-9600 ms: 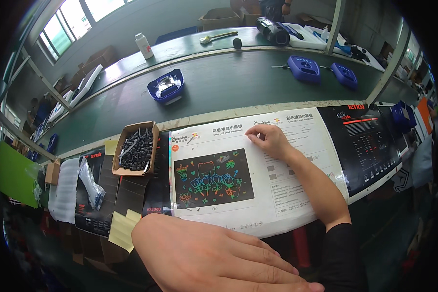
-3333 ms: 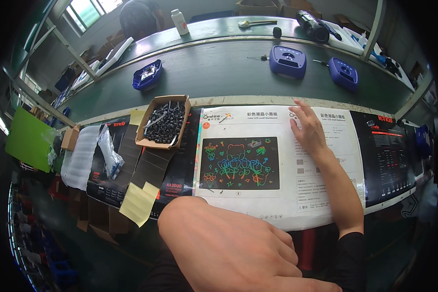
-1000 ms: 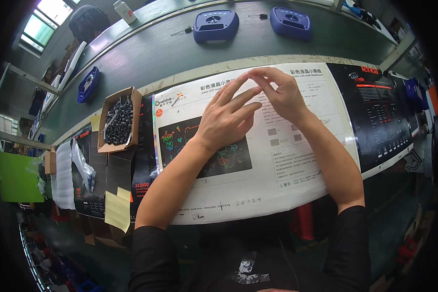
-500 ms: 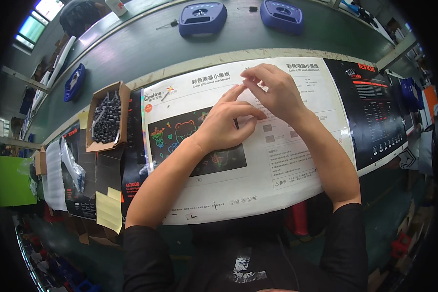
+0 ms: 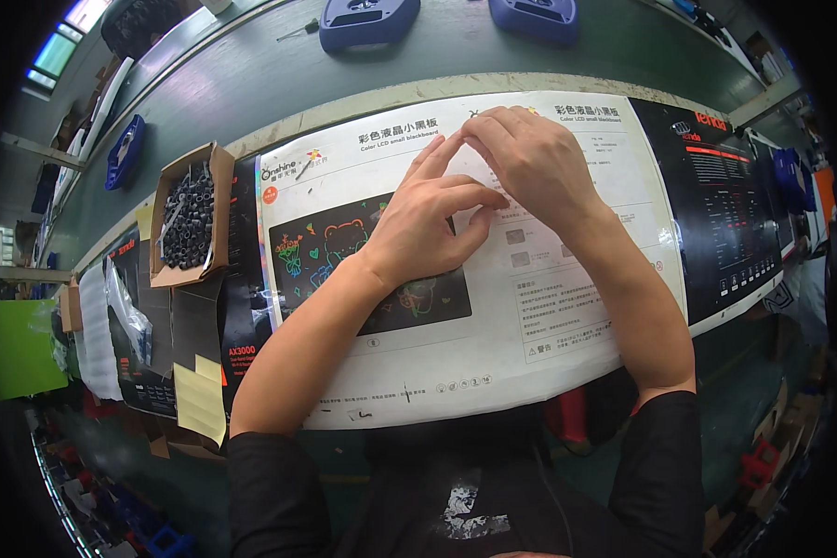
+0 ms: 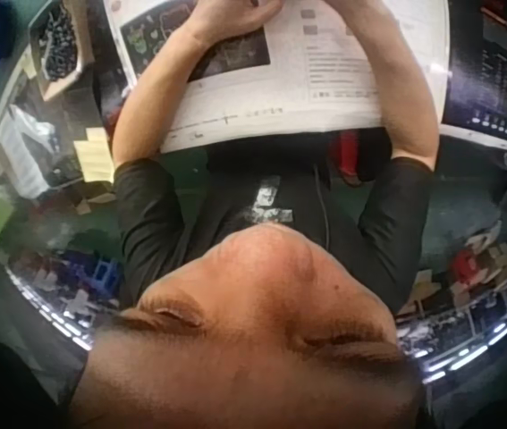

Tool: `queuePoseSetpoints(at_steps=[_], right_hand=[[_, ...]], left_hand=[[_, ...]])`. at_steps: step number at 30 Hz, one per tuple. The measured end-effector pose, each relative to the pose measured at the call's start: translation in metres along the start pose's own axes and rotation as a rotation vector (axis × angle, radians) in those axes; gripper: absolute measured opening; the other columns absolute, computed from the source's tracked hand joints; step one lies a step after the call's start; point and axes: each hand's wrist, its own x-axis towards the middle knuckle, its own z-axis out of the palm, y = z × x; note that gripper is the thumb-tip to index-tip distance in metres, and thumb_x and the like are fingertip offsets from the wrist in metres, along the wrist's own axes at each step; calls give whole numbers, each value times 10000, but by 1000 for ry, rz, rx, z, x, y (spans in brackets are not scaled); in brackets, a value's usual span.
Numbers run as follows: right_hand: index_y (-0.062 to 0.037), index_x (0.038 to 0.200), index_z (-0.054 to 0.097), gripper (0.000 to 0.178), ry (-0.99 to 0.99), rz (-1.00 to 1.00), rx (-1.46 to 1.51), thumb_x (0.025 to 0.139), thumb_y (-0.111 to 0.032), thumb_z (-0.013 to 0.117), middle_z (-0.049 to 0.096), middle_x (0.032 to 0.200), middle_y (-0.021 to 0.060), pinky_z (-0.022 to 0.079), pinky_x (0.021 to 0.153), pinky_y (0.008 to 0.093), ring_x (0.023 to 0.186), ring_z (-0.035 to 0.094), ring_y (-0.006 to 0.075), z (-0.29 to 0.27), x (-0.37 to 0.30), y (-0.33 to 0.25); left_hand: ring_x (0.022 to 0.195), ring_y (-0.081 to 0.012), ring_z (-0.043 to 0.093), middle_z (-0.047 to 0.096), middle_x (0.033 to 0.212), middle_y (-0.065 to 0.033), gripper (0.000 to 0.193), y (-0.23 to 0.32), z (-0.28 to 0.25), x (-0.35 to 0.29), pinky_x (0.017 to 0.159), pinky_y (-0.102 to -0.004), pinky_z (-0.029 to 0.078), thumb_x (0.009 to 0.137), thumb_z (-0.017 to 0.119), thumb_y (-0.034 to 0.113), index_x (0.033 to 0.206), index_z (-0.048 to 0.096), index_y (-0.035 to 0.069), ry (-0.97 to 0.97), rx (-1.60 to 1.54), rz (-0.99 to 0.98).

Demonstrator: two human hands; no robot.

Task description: Assembling an electronic component by inserting and securing internal parts within a blue plastic housing.

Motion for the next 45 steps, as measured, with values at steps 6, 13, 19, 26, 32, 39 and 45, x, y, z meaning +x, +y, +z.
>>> queuePoseSetpoints(at_steps=[6,13,19,26,32,39,45], right_hand=[[-80,914,656,180,-9,-54,-41,748,-107,721,677,839,31,549,660,302,792,675,170,-5,3,-4],[-92,807,658,66,-72,-94,-108,761,-115,699,671,763,23,513,620,299,736,661,164,1,4,-9],[-100,771,637,62,-96,-108,-101,764,-120,696,670,765,24,506,615,301,729,664,163,2,3,-9],[-100,780,628,75,-104,-91,-83,765,-121,699,657,757,22,513,618,305,731,666,169,2,3,-7],[-93,857,622,119,-113,-26,-7,779,-126,706,667,822,32,533,631,321,756,676,184,4,0,-1],[-95,864,619,143,-153,-52,67,765,-114,721,668,820,28,552,639,317,771,691,187,1,-2,0],[-104,840,607,136,-185,-73,-3,766,-119,720,666,802,20,554,635,315,752,694,176,7,1,-7]], left_hand=[[1421,-374,456,768,940,-72,192,-2,2,0,1221,-537,286,853,672,108,994,798,145,40,9,15],[1333,-377,515,738,1048,-72,190,-2,3,-1,1209,-528,293,829,673,72,991,770,91,21,99,23],[1287,-345,542,730,1055,-76,137,0,2,-1,1169,-558,336,845,677,122,947,762,86,10,133,20],[1301,-319,541,729,1068,-74,157,1,3,-1,1175,-556,328,829,669,109,950,768,94,11,108,6],[1313,-313,536,733,1058,-68,169,1,3,-1,1187,-548,315,841,667,109,966,781,107,34,101,15],[1309,-296,545,720,1130,-64,203,0,3,-2,1204,-526,289,832,670,83,1003,775,118,-7,73,-21],[1270,-293,555,708,1106,-60,183,-4,2,-6,1181,-543,321,839,670,102,982,782,129,23,56,-15]])
